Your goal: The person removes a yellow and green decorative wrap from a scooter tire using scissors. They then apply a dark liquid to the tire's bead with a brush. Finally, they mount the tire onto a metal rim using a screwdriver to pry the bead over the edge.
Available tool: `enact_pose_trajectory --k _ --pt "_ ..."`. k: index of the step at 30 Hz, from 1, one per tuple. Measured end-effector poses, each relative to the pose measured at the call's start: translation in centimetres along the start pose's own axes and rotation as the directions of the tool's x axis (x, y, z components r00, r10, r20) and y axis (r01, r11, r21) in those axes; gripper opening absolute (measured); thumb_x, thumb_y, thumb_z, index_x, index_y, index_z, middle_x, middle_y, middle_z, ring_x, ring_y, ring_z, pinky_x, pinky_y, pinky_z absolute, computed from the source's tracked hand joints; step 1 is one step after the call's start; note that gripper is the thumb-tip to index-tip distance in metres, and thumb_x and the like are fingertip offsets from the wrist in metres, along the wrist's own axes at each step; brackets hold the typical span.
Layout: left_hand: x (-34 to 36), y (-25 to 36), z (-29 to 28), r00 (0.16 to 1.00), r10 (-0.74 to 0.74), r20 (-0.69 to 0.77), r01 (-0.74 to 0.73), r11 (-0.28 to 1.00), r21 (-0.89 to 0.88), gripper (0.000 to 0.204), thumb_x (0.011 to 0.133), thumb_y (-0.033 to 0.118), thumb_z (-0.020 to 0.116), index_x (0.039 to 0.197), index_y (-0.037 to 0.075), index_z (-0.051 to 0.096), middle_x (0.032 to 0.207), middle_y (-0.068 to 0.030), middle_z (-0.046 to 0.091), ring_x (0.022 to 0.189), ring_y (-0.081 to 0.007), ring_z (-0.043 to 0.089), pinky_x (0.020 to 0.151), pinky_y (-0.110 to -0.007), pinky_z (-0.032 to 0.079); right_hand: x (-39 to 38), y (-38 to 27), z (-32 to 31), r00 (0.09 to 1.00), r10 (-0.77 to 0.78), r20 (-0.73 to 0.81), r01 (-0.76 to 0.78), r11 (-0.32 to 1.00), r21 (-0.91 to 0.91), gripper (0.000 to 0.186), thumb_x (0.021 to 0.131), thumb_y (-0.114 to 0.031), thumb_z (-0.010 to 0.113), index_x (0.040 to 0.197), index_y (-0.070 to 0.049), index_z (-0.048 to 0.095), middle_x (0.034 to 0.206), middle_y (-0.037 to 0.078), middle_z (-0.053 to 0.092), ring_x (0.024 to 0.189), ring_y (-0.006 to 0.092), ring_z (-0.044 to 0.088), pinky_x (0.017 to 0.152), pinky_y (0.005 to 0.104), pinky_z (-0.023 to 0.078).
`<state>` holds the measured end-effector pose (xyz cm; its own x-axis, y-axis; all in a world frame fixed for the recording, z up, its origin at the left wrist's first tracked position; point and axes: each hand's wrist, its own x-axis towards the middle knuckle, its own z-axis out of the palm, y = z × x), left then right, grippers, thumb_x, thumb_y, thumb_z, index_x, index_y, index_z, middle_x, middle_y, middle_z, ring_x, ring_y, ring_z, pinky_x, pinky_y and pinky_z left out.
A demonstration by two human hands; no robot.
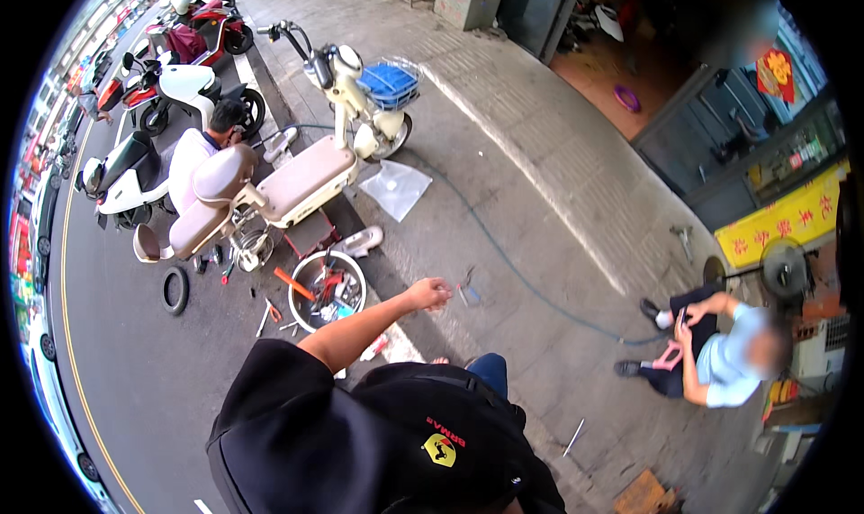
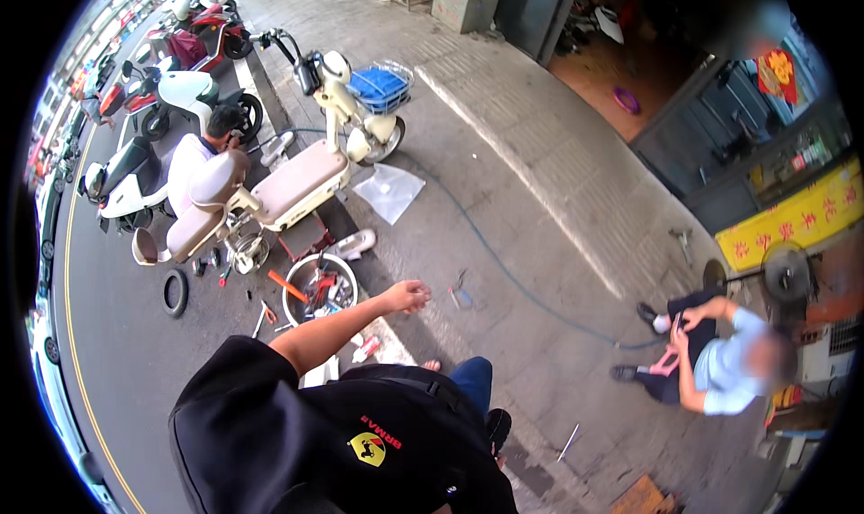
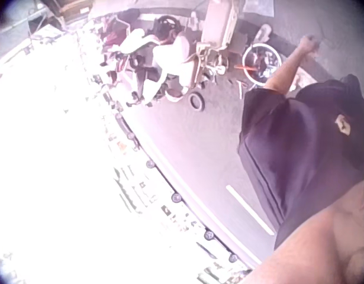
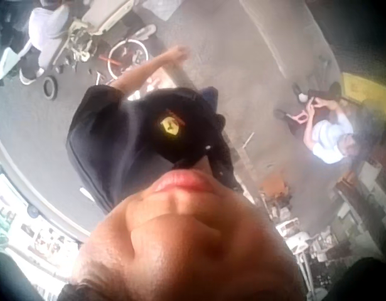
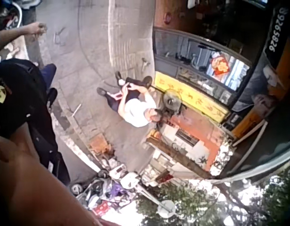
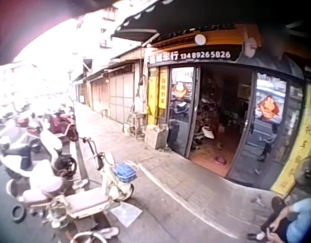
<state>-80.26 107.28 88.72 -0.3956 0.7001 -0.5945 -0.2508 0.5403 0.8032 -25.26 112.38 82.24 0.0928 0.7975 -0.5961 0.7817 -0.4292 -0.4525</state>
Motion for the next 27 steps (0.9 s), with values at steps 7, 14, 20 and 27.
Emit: enact_pose_trajectory --k 7,14,20,27 --pt "24.4 13.6 -0.5 0.996 0.085 -0.034 -0.085 0.996 0.021 0.031 0.086 0.032 0.064 0.103 0.007 0.064 0.079 -0.0073 0.068 0.063 -0.0168 0.064 0.059 -0.031 0.052 22.1 -30.3 1.1 0.992 -0.107 0.061 0.109 0.993 -0.034 0.087 0.081 -0.065 0.060 0.115 0.014 0.052 0.109 0.028 0.059 0.098 0.0336 0.059 0.087 0.0404 0.046" --pt "37.1 24.5 -5.3 0.999 0.045 -0.017 -0.035 0.920 0.389 0.036 0.086 0.040 0.061 0.111 0.015 0.065 0.103 -0.0134 0.069 0.101 -0.0302 0.065 0.087 -0.041 0.050 46.1 -55.8 1.3 0.990 -0.085 0.110 0.109 0.968 -0.228 0.092 0.081 -0.068 0.057 0.116 0.016 0.051 0.115 0.030 0.057 0.102 0.0343 0.058 0.091 0.0406 0.045" --pt "49.3 35.3 -15.8 0.973 0.041 -0.228 -0.077 0.985 -0.152 0.044 0.088 0.044 0.061 0.118 0.012 0.062 0.106 -0.0104 0.069 0.099 -0.0271 0.065 0.090 -0.039 0.049 51.0 -92.9 4.9 0.970 -0.095 0.222 0.171 0.920 -0.354 0.080 0.082 -0.059 0.064 0.118 0.010 0.050 0.114 0.027 0.058 0.102 0.0333 0.059 0.088 0.0429 0.048" --pt "70.4 47.7 -36.1 0.992 0.082 -0.097 -0.073 0.992 0.100 0.051 0.087 0.050 0.059 0.120 0.012 0.061 0.118 -0.0135 0.064 0.113 -0.0310 0.059 0.096 -0.041 0.045 64.1 -117.3 17.9 0.802 -0.579 0.146 0.591 0.733 -0.337 0.058 0.082 -0.046 0.071 0.108 0.002 0.049 0.103 0.025 0.059 0.096 0.0376 0.058 0.085 0.0434 0.045"
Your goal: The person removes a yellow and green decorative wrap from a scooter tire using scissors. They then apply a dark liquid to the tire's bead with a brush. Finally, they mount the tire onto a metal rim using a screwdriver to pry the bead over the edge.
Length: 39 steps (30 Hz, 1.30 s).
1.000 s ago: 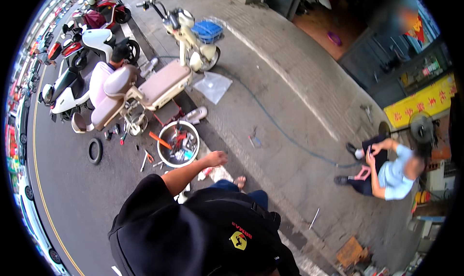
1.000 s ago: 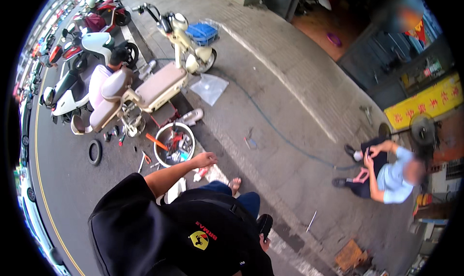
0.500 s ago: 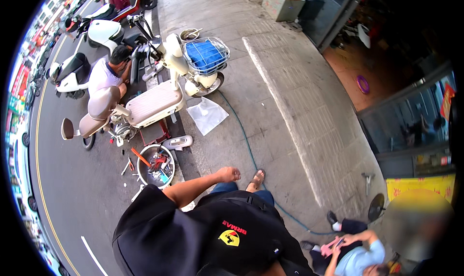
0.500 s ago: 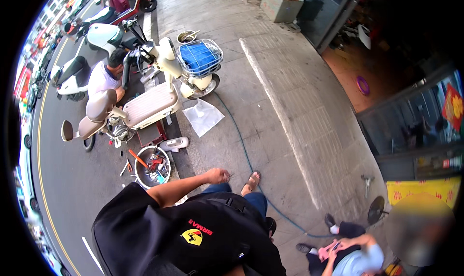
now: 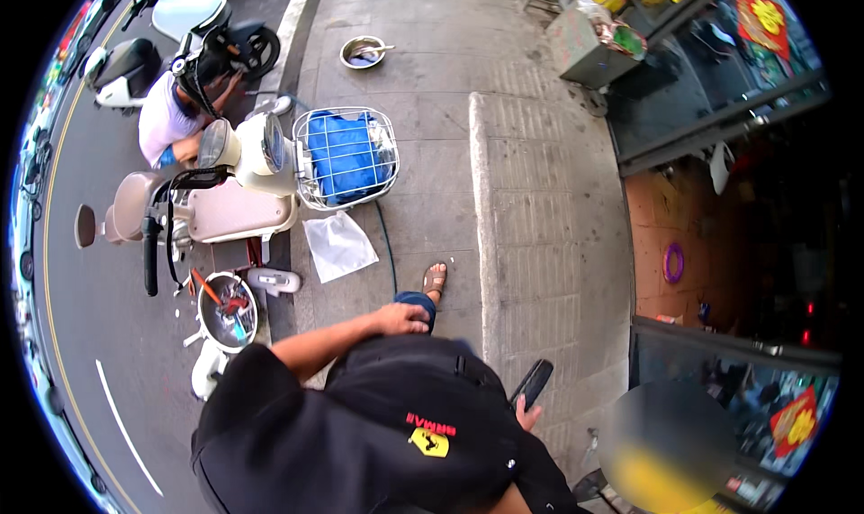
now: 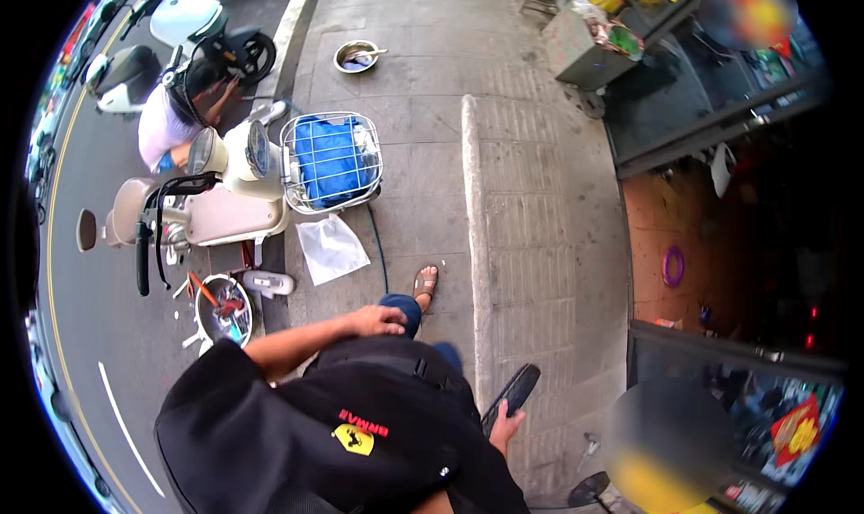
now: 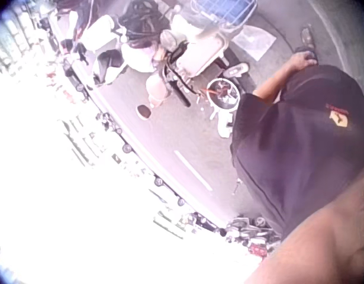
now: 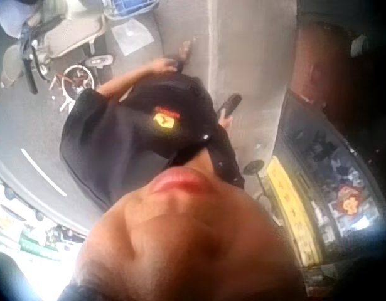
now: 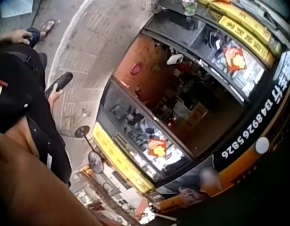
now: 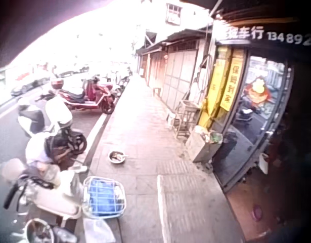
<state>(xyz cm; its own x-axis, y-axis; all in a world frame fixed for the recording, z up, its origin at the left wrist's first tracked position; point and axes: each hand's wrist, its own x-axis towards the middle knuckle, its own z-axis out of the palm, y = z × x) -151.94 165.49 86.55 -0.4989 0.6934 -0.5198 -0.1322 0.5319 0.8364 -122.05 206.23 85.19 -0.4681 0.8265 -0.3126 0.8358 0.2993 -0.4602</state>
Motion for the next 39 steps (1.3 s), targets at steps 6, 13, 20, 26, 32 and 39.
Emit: enact_pose_trajectory --k 6,13,20,26,32,39 --pt "8.3 4.2 -13.3 0.997 -0.020 -0.071 0.002 0.969 -0.245 0.043 0.091 0.045 0.058 0.117 0.011 0.063 0.115 -0.0153 0.065 0.109 -0.0303 0.061 0.095 -0.038 0.045 16.7 -26.1 0.9 0.996 -0.086 -0.005 0.086 0.996 -0.001 0.054 0.086 -0.048 0.064 0.104 0.003 0.056 0.097 0.023 0.065 0.089 0.0375 0.062 0.082 0.0443 0.047" --pt "25.0 9.1 -31.5 0.939 -0.163 -0.303 0.055 0.941 -0.334 0.037 0.091 0.040 0.057 0.095 0.004 0.067 0.084 -0.0132 0.069 0.083 -0.0229 0.067 0.076 -0.037 0.049 39.2 -54.0 10.1 0.956 -0.273 0.110 0.276 0.961 -0.009 0.068 0.092 -0.058 0.049 0.101 0.007 0.065 0.096 0.025 0.066 0.090 0.0393 0.062 0.082 0.0455 0.046" --pt "32.4 18.2 -53.4 0.848 -0.365 -0.385 -0.116 0.581 -0.806 0.030 0.092 0.032 0.063 0.085 0.002 0.066 0.075 -0.0007 0.065 0.072 -0.0077 0.058 0.067 -0.027 0.047 51.8 -88.8 23.3 0.816 -0.365 0.448 0.435 0.898 -0.061 0.058 0.084 -0.051 0.066 0.106 0.002 0.057 0.099 0.020 0.063 0.094 0.0293 0.059 0.086 0.0406 0.045" --pt "34.3 17.0 -71.8 0.750 -0.588 -0.303 -0.276 0.139 -0.951 0.023 0.094 0.028 0.062 0.090 0.006 0.065 0.079 0.0047 0.061 0.070 -0.0042 0.054 0.064 -0.022 0.044 52.2 -117.3 39.7 0.619 -0.515 0.593 0.693 0.714 -0.103 0.056 0.078 -0.039 0.077 0.108 0.001 0.052 0.094 0.015 0.060 0.088 0.0235 0.057 0.080 0.0365 0.046" --pt "37.9 8.9 -95.4 0.848 -0.420 -0.323 -0.317 0.086 -0.945 0.024 0.094 0.029 0.060 0.088 0.006 0.063 0.078 0.0031 0.060 0.077 -0.0044 0.052 0.070 -0.023 0.043 47.6 -140.9 56.9 0.333 -0.612 0.717 0.844 0.533 0.064 0.062 0.075 -0.036 0.079 0.118 0.001 0.052 0.114 0.023 0.063 0.107 0.0303 0.062 0.093 0.0378 0.047" --pt "34.2 7.3 -108.3 0.736 -0.615 -0.281 -0.487 -0.193 -0.852 0.024 0.094 0.031 0.060 0.092 0.007 0.065 0.089 0.0027 0.063 0.087 -0.0068 0.054 0.084 -0.023 0.041 35.8 -167.5 75.3 0.028 -0.562 0.826 0.857 0.439 0.270 0.057 0.079 -0.037 0.074 0.119 -0.001 0.056 0.107 0.021 0.067 0.101 0.0293 0.065 0.088 0.0375 0.049"
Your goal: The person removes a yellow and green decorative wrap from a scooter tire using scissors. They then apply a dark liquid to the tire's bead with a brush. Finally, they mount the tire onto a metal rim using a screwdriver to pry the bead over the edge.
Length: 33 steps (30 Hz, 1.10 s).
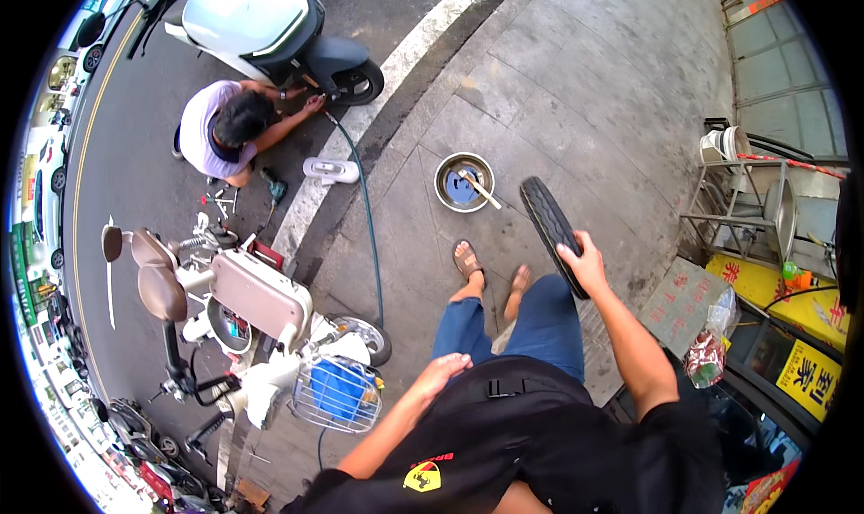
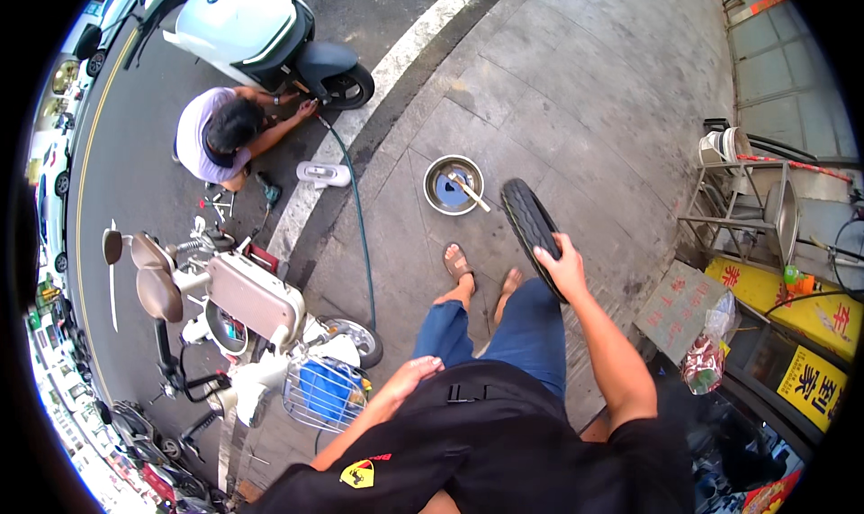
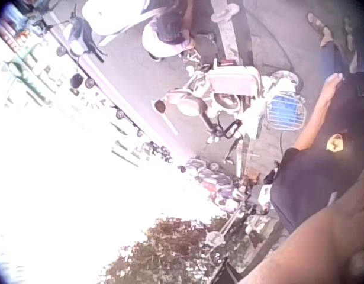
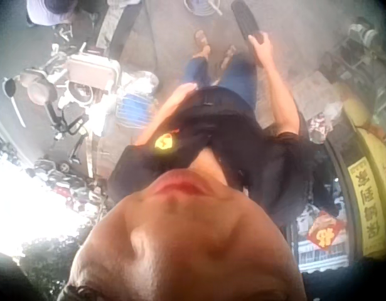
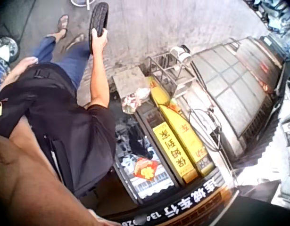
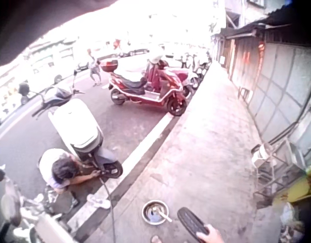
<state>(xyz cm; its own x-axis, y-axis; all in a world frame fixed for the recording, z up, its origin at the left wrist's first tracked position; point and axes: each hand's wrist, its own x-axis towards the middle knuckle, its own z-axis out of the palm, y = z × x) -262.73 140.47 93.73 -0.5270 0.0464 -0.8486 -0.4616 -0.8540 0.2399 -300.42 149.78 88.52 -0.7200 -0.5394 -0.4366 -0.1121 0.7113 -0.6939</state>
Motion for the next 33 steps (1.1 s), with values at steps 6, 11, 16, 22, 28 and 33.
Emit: enact_pose_trajectory --k 6,11,16,22,28,33 --pt "4.4 8.5 5.1 0.970 -0.214 -0.114 0.154 0.907 -0.393 0.022 0.095 0.028 0.058 0.091 0.008 0.063 0.084 0.0024 0.060 0.083 -0.0063 0.054 0.081 -0.022 0.041 22.4 -9.1 4.9 0.963 -0.151 0.224 0.175 0.981 -0.090 0.079 0.072 -0.049 0.075 0.128 0.001 0.049 0.120 0.025 0.060 0.114 0.0337 0.059 0.096 0.0405 0.045" --pt "11.3 9.3 10.2 0.932 -0.161 -0.326 0.050 0.945 -0.324 0.019 0.095 0.026 0.058 0.090 0.008 0.063 0.083 0.0037 0.061 0.078 -0.0066 0.056 0.075 -0.021 0.042 38.8 -11.4 13.3 0.915 -0.235 0.328 0.272 0.960 -0.072 0.082 0.068 -0.054 0.077 0.125 -0.001 0.048 0.119 0.022 0.059 0.112 0.0341 0.058 0.093 0.0418 0.045" --pt "25.0 11.3 10.7 0.881 -0.432 -0.195 0.233 0.753 -0.615 0.019 0.095 0.025 0.060 0.096 0.006 0.065 0.082 0.0056 0.059 0.076 -0.0059 0.053 0.071 -0.022 0.043 55.8 -7.7 24.0 0.829 -0.353 0.433 0.405 0.914 -0.031 0.079 0.070 -0.059 0.074 0.120 -0.002 0.049 0.113 0.022 0.061 0.106 0.0380 0.060 0.090 0.0448 0.047" --pt "50.3 17.5 -3.4 0.888 0.302 -0.347 -0.044 0.807 0.589 0.027 0.087 0.020 0.067 0.108 0.004 0.062 0.070 -0.0051 0.058 0.065 -0.0130 0.056 0.065 -0.029 0.048 70.0 3.1 35.4 0.721 -0.317 0.616 0.391 0.920 0.016 0.099 0.068 -0.071 0.067 0.127 0.006 0.047 0.113 0.027 0.062 0.106 0.0363 0.062 0.091 0.0410 0.047" --pt "66.9 24.2 -19.6 0.538 0.623 -0.568 -0.251 0.761 0.598 0.036 0.088 0.017 0.067 0.119 0.002 0.057 0.076 -0.0006 0.059 0.068 -0.0071 0.055 0.063 -0.025 0.048 76.0 2.8 41.5 0.687 -0.269 0.675 0.226 0.962 0.154 0.083 0.076 -0.060 0.069 0.119 0.010 0.052 0.104 0.021 0.065 0.093 0.0251 0.065 0.081 0.0352 0.051" --pt "69.0 27.0 -18.8 0.593 0.750 -0.293 -0.529 0.637 0.561 0.046 0.091 0.017 0.063 0.132 0.004 0.046 0.101 -0.0033 0.059 0.086 -0.0085 0.054 0.075 -0.023 0.045 77.5 5.7 41.3 0.395 -0.400 0.827 -0.265 0.813 0.519 0.042 0.086 -0.042 0.068 0.089 -0.001 0.067 0.072 0.009 0.067 0.056 0.0173 0.064 0.052 0.0322 0.055"
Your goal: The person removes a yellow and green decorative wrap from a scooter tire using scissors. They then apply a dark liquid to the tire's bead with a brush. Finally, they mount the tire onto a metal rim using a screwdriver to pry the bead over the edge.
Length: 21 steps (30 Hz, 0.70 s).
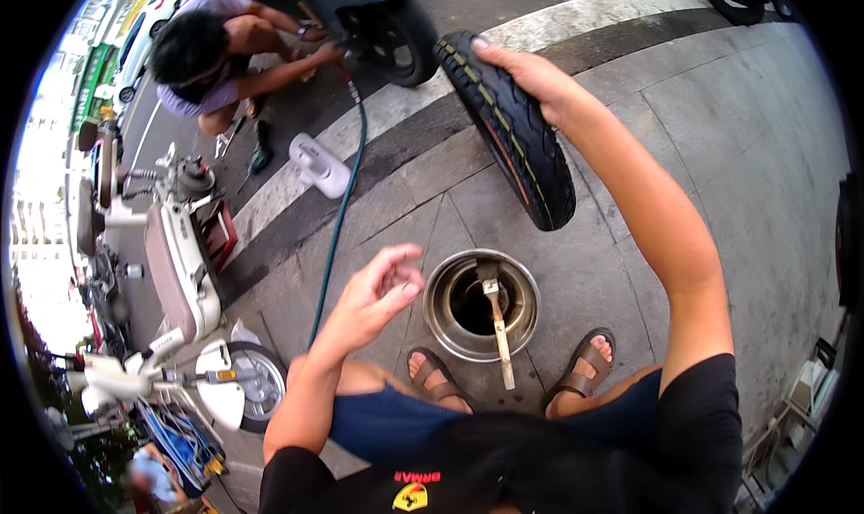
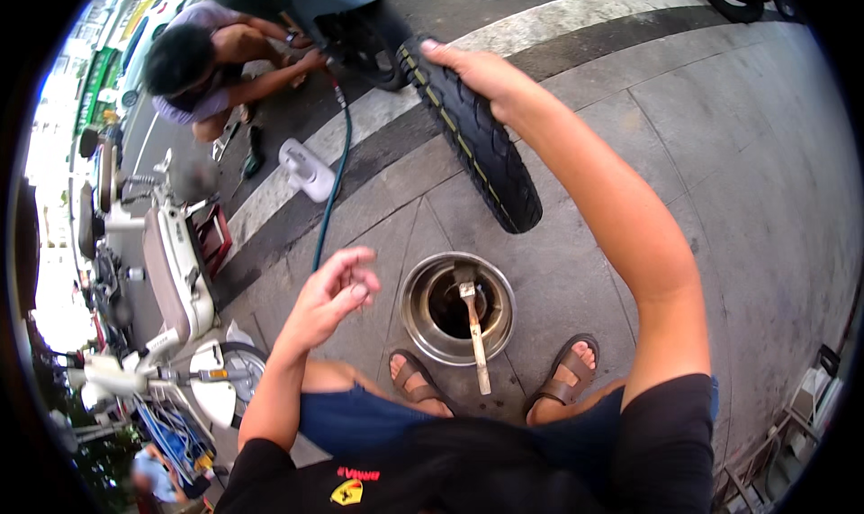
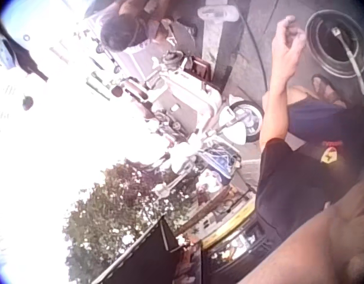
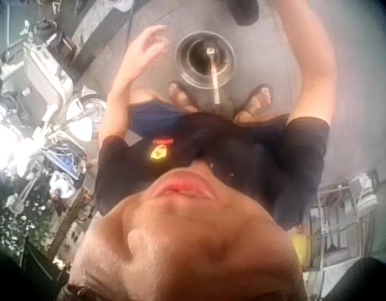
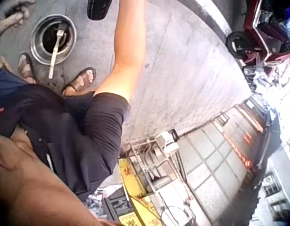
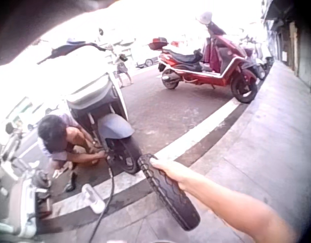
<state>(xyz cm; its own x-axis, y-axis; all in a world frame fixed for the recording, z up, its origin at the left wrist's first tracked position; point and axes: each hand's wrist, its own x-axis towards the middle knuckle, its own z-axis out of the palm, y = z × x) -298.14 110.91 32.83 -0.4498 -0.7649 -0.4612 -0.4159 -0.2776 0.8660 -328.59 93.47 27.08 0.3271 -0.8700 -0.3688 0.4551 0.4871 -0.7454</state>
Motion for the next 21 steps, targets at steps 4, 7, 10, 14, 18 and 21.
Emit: enact_pose_trajectory --k 4,7,10,14,18,21 --pt "3.3 -0.2 1.1 0.977 0.154 -0.149 -0.126 0.975 0.181 0.054 0.092 0.022 0.062 0.137 0.003 0.041 0.111 -0.0070 0.058 0.099 -0.0123 0.054 0.080 -0.026 0.045 -0.1 2.3 4.1 0.970 -0.156 -0.188 0.156 0.988 -0.016 0.038 0.089 -0.039 0.065 0.088 -0.002 0.067 0.070 0.006 0.067 0.054 0.0136 0.061 0.052 0.0267 0.049" --pt "5.3 1.9 1.8 0.991 -0.010 -0.130 -0.015 0.982 -0.188 0.065 0.091 0.030 0.063 0.143 0.003 0.033 0.119 -0.0104 0.057 0.101 -0.0129 0.053 0.083 -0.027 0.045 -1.6 6.0 6.0 0.836 -0.341 -0.430 0.188 0.914 -0.359 0.074 0.081 -0.044 0.073 0.119 0.013 0.048 0.107 0.020 0.063 0.096 0.0216 0.062 0.083 0.0313 0.049" --pt "5.5 -0.7 2.6 0.926 0.246 -0.287 -0.220 0.968 0.119 0.089 0.086 0.041 0.069 0.147 -0.001 0.019 0.125 -0.0176 0.055 0.107 -0.0219 0.057 0.094 -0.034 0.045 -4.5 8.7 6.5 0.870 -0.390 -0.300 0.241 0.870 -0.430 0.075 0.084 -0.045 0.070 0.124 0.013 0.043 0.114 0.022 0.060 0.105 0.0239 0.059 0.092 0.0330 0.045" --pt "4.5 -4.7 2.5 0.846 0.330 -0.419 -0.159 0.906 0.392 0.107 0.071 0.048 0.078 0.146 -0.003 0.021 0.133 -0.0303 0.048 0.124 -0.0386 0.051 0.103 -0.041 0.041 -5.1 12.8 7.1 0.842 -0.510 -0.173 0.327 0.739 -0.589 0.061 0.088 -0.039 0.066 0.123 0.007 0.048 0.109 0.019 0.063 0.099 0.0234 0.061 0.088 0.0340 0.048" --pt "4.8 -5.1 0.2 0.741 0.284 -0.608 -0.023 0.916 0.400 0.097 0.070 0.038 0.077 0.141 -0.005 0.028 0.125 -0.0294 0.055 0.117 -0.0385 0.056 0.099 -0.041 0.043 -7.5 14.3 10.1 0.884 -0.452 0.120 0.321 0.399 -0.859 0.037 0.085 -0.034 0.067 0.096 0.000 0.060 0.084 0.016 0.063 0.079 0.0283 0.063 0.073 0.0381 0.049" --pt "6.1 -5.3 -1.4 0.713 0.339 -0.614 -0.063 0.903 0.425 0.098 0.070 0.039 0.077 0.142 -0.005 0.028 0.126 -0.0298 0.055 0.119 -0.0395 0.054 0.101 -0.041 0.041 -10.0 15.3 6.6 0.972 -0.176 0.155 0.171 0.082 -0.982 0.031 0.084 -0.035 0.064 0.082 -0.004 0.062 0.072 0.017 0.063 0.071 0.0359 0.064 0.065 0.0445 0.050"
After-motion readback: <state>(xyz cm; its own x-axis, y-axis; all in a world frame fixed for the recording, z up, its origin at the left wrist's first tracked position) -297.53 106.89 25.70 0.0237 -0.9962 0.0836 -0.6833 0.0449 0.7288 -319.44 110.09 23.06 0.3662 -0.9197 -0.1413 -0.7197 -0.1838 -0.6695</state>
